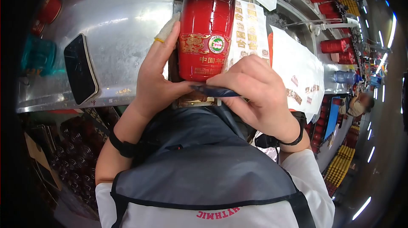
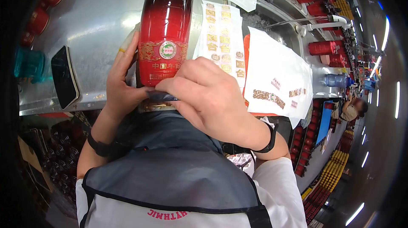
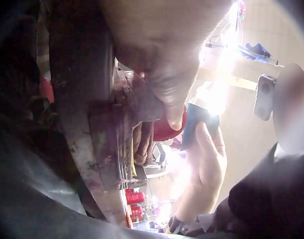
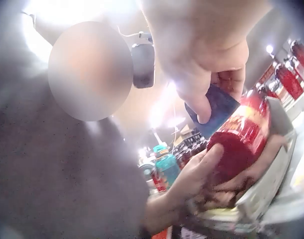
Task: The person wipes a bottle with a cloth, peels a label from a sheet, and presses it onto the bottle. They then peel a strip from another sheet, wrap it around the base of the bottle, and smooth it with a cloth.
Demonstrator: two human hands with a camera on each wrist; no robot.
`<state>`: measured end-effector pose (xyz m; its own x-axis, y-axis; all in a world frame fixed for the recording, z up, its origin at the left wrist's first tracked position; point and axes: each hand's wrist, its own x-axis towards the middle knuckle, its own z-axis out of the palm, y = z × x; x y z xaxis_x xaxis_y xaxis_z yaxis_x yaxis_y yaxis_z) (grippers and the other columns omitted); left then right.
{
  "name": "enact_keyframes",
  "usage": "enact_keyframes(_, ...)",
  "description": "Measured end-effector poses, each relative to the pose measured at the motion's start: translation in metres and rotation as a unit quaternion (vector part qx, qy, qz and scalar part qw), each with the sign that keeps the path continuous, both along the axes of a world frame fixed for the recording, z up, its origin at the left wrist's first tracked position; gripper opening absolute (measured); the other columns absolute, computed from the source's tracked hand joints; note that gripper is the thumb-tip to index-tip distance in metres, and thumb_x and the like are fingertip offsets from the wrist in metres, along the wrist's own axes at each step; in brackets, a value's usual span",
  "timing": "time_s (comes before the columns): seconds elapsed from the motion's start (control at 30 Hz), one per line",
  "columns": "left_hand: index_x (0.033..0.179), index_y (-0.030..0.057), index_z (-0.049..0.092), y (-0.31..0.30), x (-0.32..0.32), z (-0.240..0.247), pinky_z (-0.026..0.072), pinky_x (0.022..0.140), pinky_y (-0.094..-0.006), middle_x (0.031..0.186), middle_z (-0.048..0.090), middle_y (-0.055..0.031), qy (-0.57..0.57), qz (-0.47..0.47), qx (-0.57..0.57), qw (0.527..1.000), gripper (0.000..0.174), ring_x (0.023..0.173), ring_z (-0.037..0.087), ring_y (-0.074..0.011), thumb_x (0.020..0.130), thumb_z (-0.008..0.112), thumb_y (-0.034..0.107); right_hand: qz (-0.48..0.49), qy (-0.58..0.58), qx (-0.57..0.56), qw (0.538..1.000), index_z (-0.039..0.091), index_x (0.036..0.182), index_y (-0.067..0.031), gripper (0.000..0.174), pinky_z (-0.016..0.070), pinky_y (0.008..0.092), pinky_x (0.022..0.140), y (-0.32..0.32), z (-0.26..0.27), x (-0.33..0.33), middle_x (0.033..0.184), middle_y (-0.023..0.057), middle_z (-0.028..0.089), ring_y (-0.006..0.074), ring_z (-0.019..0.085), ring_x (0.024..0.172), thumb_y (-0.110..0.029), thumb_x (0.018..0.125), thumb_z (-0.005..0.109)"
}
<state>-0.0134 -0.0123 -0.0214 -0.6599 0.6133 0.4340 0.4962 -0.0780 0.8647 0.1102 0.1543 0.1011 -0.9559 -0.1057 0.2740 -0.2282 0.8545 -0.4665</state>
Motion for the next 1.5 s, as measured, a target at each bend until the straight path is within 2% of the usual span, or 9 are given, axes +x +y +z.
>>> enact_keyframes(0.33,0.150,-0.0024,0.034,-0.004,0.000,0.004,0.0438,0.105,-0.0382,0.142,0.049,-0.0213,0.033,-0.006,-0.033,0.999,0.105,0.128,0.052,-0.0320,0.066,0.090,0.028,-0.163,-0.072,-0.260,0.949,0.070,0.101,-0.0022,0.024,0.0476,0.0279,0.066,0.011,-0.031,0.020,0.081,0.0078,0.065,0.0168,0.061,0.072,-0.004,0.079,0.078)
enact_keyframes(0.47,0.150,-0.0023,0.032,-0.003,-0.002,0.003,0.0406,0.108,-0.0396,0.144,0.046,-0.0223,0.007,-0.020,-0.034,0.999,0.104,0.131,0.048,-0.0330,0.068,0.088,0.028,-0.238,0.038,-0.148,0.959,0.071,0.102,-0.0036,0.029,0.0484,0.0299,0.067,0.015,-0.035,0.021,0.083,0.0080,0.066,0.0192,0.062,0.073,0.000,0.074,0.076)
enact_keyframes(0.57,0.151,-0.0021,0.032,-0.004,-0.003,0.002,0.0365,0.111,-0.0407,0.147,0.043,-0.0233,0.003,-0.032,-0.048,0.998,0.104,0.136,0.043,-0.0344,0.068,0.088,0.029,-0.048,0.127,-0.029,0.990,0.074,0.106,-0.0073,0.048,0.0499,0.0347,0.066,0.002,-0.034,0.022,0.087,0.0073,0.067,0.0265,0.062,0.075,0.005,0.059,0.069)
enact_keyframes(0.93,0.151,-0.0006,0.032,-0.006,-0.003,0.003,0.0286,0.116,-0.0425,0.152,0.037,-0.0246,-0.009,-0.036,-0.066,0.997,0.104,0.143,0.034,-0.0370,0.068,0.088,0.029,0.014,0.198,0.090,0.976,0.074,0.100,-0.0048,0.040,0.0529,0.0314,0.062,0.002,-0.032,0.011,0.088,0.0064,0.065,0.0222,0.064,0.077,-0.006,0.061,0.070)
enact_keyframes(1.1,0.151,0.0001,0.033,-0.005,-0.001,0.003,0.0349,0.111,-0.0412,0.146,0.045,-0.0220,0.022,-0.011,-0.061,0.998,0.106,0.135,0.044,-0.0350,0.066,0.089,0.028,-0.001,0.205,0.130,0.970,0.073,0.100,-0.0060,0.037,0.0509,0.0309,0.059,0.015,-0.027,0.004,0.087,0.0060,0.064,0.0214,0.062,0.074,-0.011,0.063,0.068)
enact_keyframes(1.23,0.151,-0.0005,0.033,-0.002,0.003,0.004,0.0394,0.107,-0.0399,0.142,0.049,-0.0201,-0.024,-0.011,-0.056,0.998,0.107,0.128,0.050,-0.0331,0.064,0.090,0.026,0.050,0.177,0.028,0.983,0.073,0.099,-0.0061,0.035,0.0506,0.0309,0.060,0.004,-0.029,0.006,0.084,0.0056,0.064,0.0206,0.063,0.073,-0.010,0.065,0.073)
enact_keyframes(1.3,0.151,-0.0007,0.033,-0.001,0.003,0.007,0.0416,0.105,-0.0385,0.141,0.049,-0.0208,0.000,-0.006,-0.065,0.998,0.106,0.125,0.052,-0.0325,0.064,0.090,0.024,-0.088,-0.014,-0.117,0.989,0.073,0.097,-0.0009,0.025,0.0498,0.0289,0.064,0.020,-0.017,0.002,0.081,0.0087,0.065,0.0197,0.064,0.073,-0.008,0.074,0.079)
enact_keyframes(1.4,0.150,-0.0015,0.032,-0.001,0.010,0.013,0.0397,0.106,-0.0403,0.144,0.044,-0.0234,-0.062,0.000,-0.066,0.996,0.107,0.128,0.049,-0.0356,0.065,0.090,0.026,-0.306,-0.080,-0.209,0.925,0.071,0.101,-0.0036,0.023,0.0499,0.0261,0.067,0.069,-0.031,0.001,0.083,0.0056,0.067,0.0095,0.063,0.075,-0.013,0.082,0.078)
enact_keyframes(1.5,0.143,0.0052,0.047,-0.010,0.015,0.025,0.0360,0.109,-0.0465,0.147,0.039,-0.0242,0.163,0.017,-0.118,0.979,0.091,0.135,0.038,-0.0398,0.067,0.087,0.036,-0.292,0.025,-0.321,0.900,0.063,0.121,-0.0058,0.040,0.0512,0.0230,0.066,0.123,-0.042,0.013,0.091,0.0034,0.068,0.0080,0.062,0.074,-0.010,0.084,0.076)
